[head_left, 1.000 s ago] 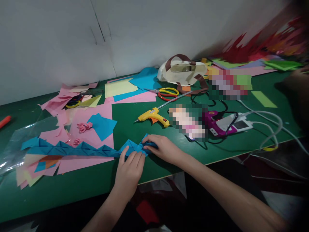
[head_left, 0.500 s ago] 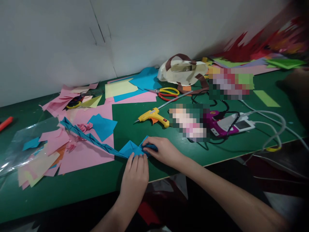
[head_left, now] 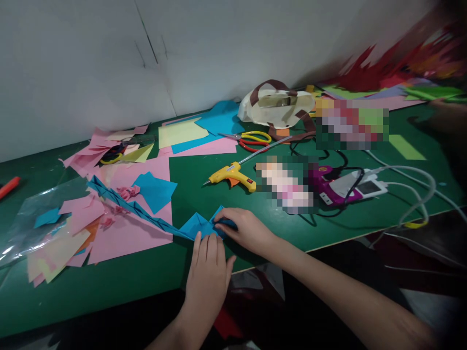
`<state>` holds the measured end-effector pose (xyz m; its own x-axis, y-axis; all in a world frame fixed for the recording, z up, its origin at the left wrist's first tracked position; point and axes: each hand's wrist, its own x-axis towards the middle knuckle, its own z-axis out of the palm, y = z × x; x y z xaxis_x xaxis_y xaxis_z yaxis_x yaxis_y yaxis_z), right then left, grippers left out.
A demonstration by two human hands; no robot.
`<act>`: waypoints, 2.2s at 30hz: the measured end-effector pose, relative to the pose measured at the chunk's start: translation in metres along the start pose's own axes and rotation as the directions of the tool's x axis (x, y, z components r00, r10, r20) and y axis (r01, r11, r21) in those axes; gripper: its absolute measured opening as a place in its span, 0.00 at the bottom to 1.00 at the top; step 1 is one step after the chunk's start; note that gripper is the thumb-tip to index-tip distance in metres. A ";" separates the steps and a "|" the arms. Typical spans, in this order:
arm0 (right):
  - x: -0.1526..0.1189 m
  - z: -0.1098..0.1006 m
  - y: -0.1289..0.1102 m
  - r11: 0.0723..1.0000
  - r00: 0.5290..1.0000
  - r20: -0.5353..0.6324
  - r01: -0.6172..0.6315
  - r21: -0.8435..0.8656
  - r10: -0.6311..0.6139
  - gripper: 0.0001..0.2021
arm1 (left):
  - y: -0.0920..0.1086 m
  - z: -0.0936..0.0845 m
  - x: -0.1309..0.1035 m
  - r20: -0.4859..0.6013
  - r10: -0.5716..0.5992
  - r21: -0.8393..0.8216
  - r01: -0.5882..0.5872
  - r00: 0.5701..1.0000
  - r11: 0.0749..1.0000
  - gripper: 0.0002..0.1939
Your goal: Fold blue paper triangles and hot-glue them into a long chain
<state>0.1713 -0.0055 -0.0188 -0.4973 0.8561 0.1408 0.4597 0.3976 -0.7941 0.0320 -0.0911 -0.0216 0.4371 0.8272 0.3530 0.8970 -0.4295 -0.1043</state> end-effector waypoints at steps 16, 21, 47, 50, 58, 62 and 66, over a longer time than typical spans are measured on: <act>-0.002 0.001 0.001 0.999 0.999 -0.015 0.044 -0.030 -0.045 0.02 | 0.000 -0.007 0.002 0.078 0.060 -0.025 -0.058 0.995 0.998 0.27; -0.002 0.000 0.001 0.998 0.999 -0.005 0.054 -0.035 -0.054 0.02 | -0.002 -0.009 -0.001 0.129 0.058 -0.016 -0.056 0.990 0.998 0.27; -0.001 0.003 0.001 0.997 0.998 -0.010 0.055 -0.058 -0.055 0.03 | 0.005 -0.010 -0.007 0.108 0.023 -0.004 -0.023 0.994 1.000 0.19; -0.001 0.004 0.002 0.996 0.998 -0.006 0.054 -0.070 -0.055 0.02 | 0.006 -0.009 -0.009 0.109 0.002 0.013 -0.003 0.994 1.000 0.18; -0.001 0.004 0.000 0.991 0.998 -0.002 0.064 -0.117 -0.065 0.02 | 0.007 -0.008 -0.006 0.107 0.033 0.046 -0.038 0.994 0.998 0.19; -0.001 0.003 0.001 0.959 0.995 0.017 0.099 -0.265 -0.098 0.03 | 0.005 -0.013 -0.001 0.144 0.058 0.111 -0.074 0.988 0.991 0.16; -0.001 0.002 0.003 0.954 0.994 0.036 0.109 -0.280 -0.103 0.04 | 0.004 -0.016 0.000 0.169 0.053 0.142 -0.077 0.984 0.987 0.14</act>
<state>0.1717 -0.0055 -0.0221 -0.5682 0.7982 0.1999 0.5907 0.5648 -0.5763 0.0350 -0.0988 -0.0067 0.4887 0.8526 0.1850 0.8607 -0.4365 -0.2618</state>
